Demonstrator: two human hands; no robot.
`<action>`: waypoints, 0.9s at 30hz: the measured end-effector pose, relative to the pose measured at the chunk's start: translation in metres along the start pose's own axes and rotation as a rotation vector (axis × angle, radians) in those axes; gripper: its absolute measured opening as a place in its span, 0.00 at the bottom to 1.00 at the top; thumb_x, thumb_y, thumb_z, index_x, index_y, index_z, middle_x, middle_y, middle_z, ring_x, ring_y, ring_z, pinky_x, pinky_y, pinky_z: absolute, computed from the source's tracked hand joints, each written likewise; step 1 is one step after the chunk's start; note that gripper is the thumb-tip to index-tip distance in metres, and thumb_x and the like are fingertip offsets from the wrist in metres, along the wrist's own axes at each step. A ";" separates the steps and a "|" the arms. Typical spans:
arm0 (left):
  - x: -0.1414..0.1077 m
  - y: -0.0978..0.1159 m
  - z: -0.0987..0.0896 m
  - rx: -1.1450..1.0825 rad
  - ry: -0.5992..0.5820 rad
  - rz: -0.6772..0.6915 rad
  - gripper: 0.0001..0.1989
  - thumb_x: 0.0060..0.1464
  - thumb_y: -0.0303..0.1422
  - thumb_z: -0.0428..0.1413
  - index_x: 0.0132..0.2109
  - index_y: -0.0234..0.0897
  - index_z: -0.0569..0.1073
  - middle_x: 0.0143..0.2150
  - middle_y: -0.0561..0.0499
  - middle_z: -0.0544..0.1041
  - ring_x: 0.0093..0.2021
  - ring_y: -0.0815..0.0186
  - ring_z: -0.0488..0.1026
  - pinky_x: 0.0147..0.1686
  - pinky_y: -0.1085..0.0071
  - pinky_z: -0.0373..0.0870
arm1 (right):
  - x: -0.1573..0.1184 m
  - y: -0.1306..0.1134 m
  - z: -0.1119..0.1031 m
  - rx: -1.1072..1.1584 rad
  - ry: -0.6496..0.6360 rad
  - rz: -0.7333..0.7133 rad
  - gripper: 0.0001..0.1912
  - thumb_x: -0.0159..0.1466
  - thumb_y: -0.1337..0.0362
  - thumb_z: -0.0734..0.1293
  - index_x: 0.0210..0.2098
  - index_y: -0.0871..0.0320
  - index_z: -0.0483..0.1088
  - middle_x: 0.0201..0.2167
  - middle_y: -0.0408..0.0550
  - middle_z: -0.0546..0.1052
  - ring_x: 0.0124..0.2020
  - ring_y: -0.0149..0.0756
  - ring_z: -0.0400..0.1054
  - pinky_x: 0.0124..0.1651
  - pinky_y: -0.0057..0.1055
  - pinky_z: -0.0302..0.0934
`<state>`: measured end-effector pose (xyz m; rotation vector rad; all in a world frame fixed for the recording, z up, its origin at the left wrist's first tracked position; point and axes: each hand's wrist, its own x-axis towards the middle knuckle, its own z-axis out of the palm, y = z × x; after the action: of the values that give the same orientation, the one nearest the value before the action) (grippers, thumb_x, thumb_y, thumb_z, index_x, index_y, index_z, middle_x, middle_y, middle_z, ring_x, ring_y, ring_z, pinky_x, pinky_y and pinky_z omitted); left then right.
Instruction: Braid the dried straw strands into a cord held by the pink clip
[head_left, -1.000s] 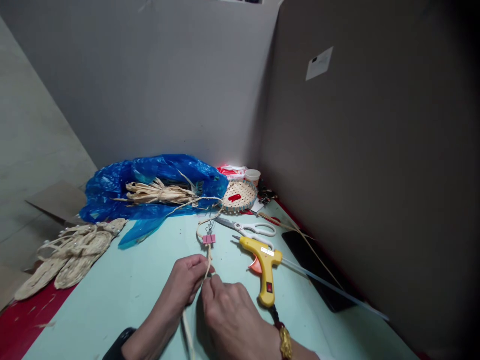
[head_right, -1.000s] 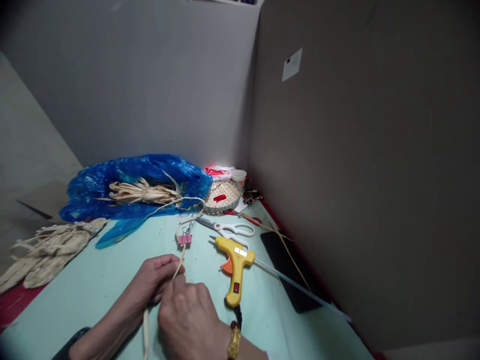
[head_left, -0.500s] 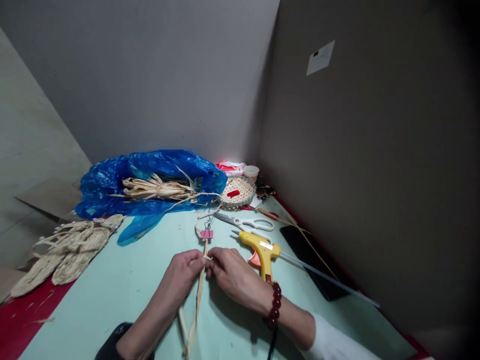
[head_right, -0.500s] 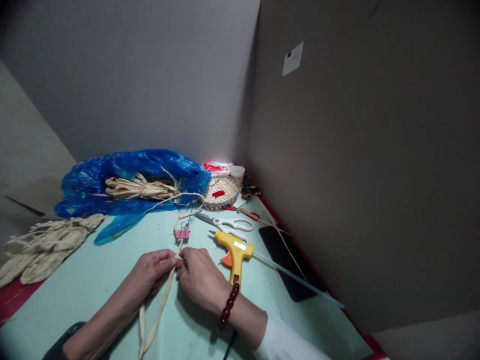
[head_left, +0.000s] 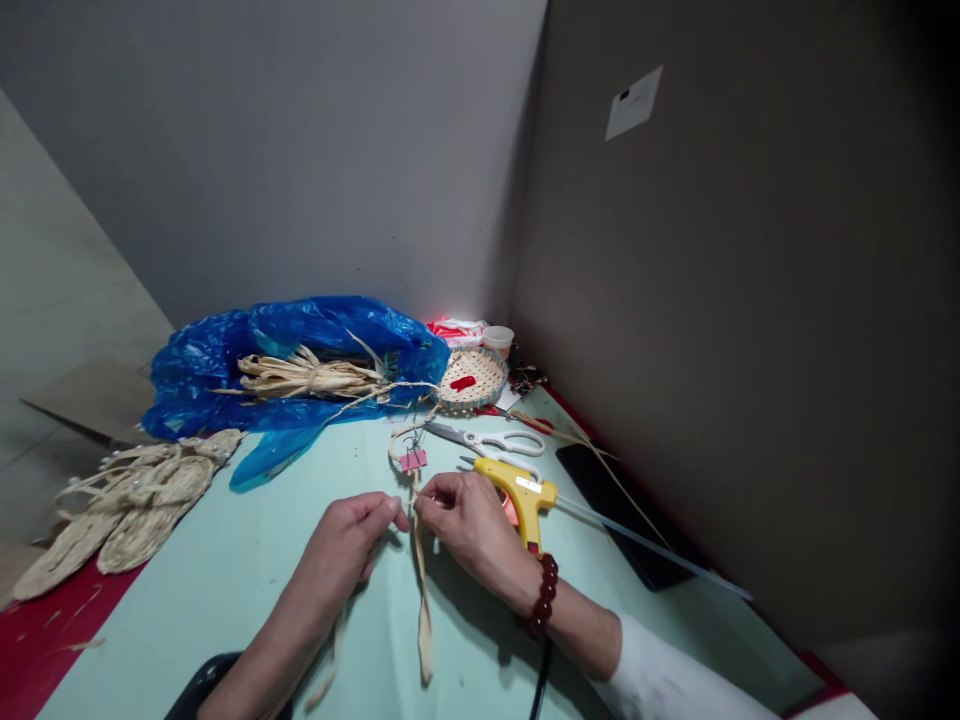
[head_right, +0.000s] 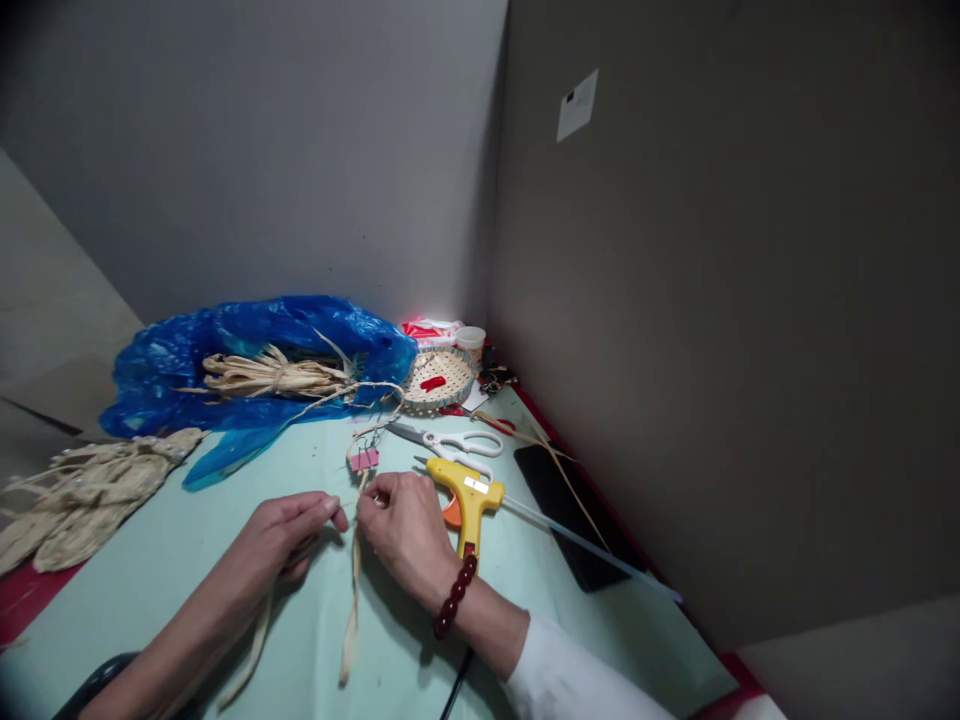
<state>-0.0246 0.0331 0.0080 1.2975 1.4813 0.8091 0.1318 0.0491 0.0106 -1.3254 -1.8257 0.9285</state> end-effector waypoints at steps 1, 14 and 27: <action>-0.003 0.003 0.000 0.004 0.018 0.004 0.18 0.53 0.47 0.49 0.26 0.38 0.69 0.13 0.63 0.47 0.15 0.72 0.44 0.17 0.74 0.41 | 0.000 0.000 0.000 0.000 0.008 -0.002 0.11 0.56 0.69 0.61 0.21 0.62 0.72 0.14 0.39 0.63 0.20 0.27 0.53 0.24 0.24 0.45; -0.031 0.002 0.038 0.706 0.009 0.302 0.10 0.55 0.32 0.49 0.27 0.40 0.71 0.24 0.44 0.77 0.22 0.58 0.71 0.27 0.67 0.51 | 0.001 0.002 -0.011 0.322 -0.191 0.098 0.13 0.55 0.70 0.61 0.25 0.64 0.77 0.23 0.46 0.77 0.25 0.29 0.64 0.28 0.22 0.55; 0.006 0.005 0.016 -0.235 -0.133 -0.058 0.17 0.45 0.45 0.57 0.25 0.36 0.65 0.14 0.61 0.61 0.11 0.80 0.50 0.12 0.80 0.45 | -0.002 0.007 -0.005 0.243 -0.179 0.071 0.15 0.60 0.69 0.59 0.26 0.63 0.76 0.23 0.45 0.77 0.23 0.27 0.61 0.26 0.23 0.51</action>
<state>-0.0077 0.0379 0.0061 1.1062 1.2720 0.8160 0.1401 0.0495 0.0074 -1.1935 -1.7385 1.2996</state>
